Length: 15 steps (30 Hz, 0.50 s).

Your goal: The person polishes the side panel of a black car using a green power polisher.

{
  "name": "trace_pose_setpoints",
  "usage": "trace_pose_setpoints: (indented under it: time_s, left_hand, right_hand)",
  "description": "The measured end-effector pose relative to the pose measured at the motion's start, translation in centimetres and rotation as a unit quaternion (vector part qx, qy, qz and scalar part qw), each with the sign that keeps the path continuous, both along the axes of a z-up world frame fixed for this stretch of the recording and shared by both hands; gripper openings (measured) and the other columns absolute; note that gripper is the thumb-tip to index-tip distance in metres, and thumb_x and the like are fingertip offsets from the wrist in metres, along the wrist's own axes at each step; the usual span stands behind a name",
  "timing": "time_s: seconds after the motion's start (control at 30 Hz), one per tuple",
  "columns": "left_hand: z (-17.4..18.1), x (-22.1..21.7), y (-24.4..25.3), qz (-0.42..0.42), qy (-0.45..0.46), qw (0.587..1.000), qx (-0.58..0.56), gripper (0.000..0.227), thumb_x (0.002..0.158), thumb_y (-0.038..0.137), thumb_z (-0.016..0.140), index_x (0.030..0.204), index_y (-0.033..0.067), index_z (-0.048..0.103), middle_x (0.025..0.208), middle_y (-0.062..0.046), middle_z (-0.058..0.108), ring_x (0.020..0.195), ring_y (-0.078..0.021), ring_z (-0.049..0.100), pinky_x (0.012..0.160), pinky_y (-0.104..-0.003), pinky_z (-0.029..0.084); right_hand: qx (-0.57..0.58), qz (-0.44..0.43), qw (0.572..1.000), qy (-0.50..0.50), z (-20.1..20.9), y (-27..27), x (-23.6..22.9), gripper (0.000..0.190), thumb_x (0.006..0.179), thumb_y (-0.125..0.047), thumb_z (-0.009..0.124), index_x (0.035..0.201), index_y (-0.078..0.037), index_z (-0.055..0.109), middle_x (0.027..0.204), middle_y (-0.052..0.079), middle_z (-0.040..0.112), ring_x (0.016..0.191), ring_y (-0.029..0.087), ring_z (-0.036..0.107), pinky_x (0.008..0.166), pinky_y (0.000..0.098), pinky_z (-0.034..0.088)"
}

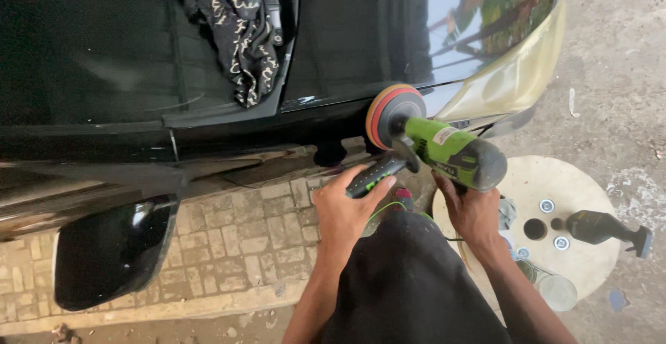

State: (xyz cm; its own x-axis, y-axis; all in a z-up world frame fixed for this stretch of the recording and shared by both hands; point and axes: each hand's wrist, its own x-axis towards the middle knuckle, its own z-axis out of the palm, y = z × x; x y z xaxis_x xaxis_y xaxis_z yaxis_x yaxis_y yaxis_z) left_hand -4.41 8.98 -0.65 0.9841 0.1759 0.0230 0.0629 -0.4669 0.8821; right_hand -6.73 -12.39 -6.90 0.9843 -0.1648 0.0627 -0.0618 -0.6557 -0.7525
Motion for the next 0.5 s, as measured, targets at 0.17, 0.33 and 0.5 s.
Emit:
trace_pose_setpoints:
  time_s: [0.17, 0.33, 0.5]
  left_hand:
    - [1.5, -3.1, 7.7, 0.057, 0.047, 0.996, -0.053, 0.035, 0.076, 0.027, 0.09, 0.101, 0.0044, 0.08, 0.079, -0.003, 0.079, 0.069, -0.0054, 0.07, 0.064, -0.024, 0.056]
    - [2.3, -5.8, 14.6, 0.144, 0.083, 0.983, -0.083, 0.031, 0.074, 0.019, 0.091, 0.098, 0.0017, 0.081, 0.07, 0.0, 0.071, 0.062, -0.0033, 0.06, 0.056, -0.022, 0.048]
    - [1.8, -8.1, 19.6, 0.204, 0.051, 0.971, -0.117, 0.03, 0.075, 0.014, 0.09, 0.1, -0.0005, 0.081, 0.071, 0.002, 0.068, 0.062, -0.003, 0.057, 0.054, -0.02, 0.044]
  right_hand:
    - [0.0, 0.08, 0.996, -0.041, 1.2, 7.4, -0.9, 0.024, 0.095, -0.018, 0.07, 0.113, -0.003, 0.072, 0.094, 0.015, 0.077, 0.081, 0.034, 0.075, 0.068, 0.0417, 0.056]
    - [-0.049, 0.155, 0.982, 0.092, 2.6, 14.2, -0.8, 0.021, 0.094, -0.02, 0.069, 0.109, -0.005, 0.071, 0.07, 0.009, 0.077, 0.062, 0.03, 0.075, 0.059, 0.0433, 0.056]
    - [-0.102, 0.235, 0.963, -0.079, 4.4, 18.8, -0.2, 0.024, 0.085, -0.02, 0.075, 0.098, -0.001, 0.07, 0.082, 0.016, 0.072, 0.064, 0.036, 0.071, 0.055, 0.043, 0.056]
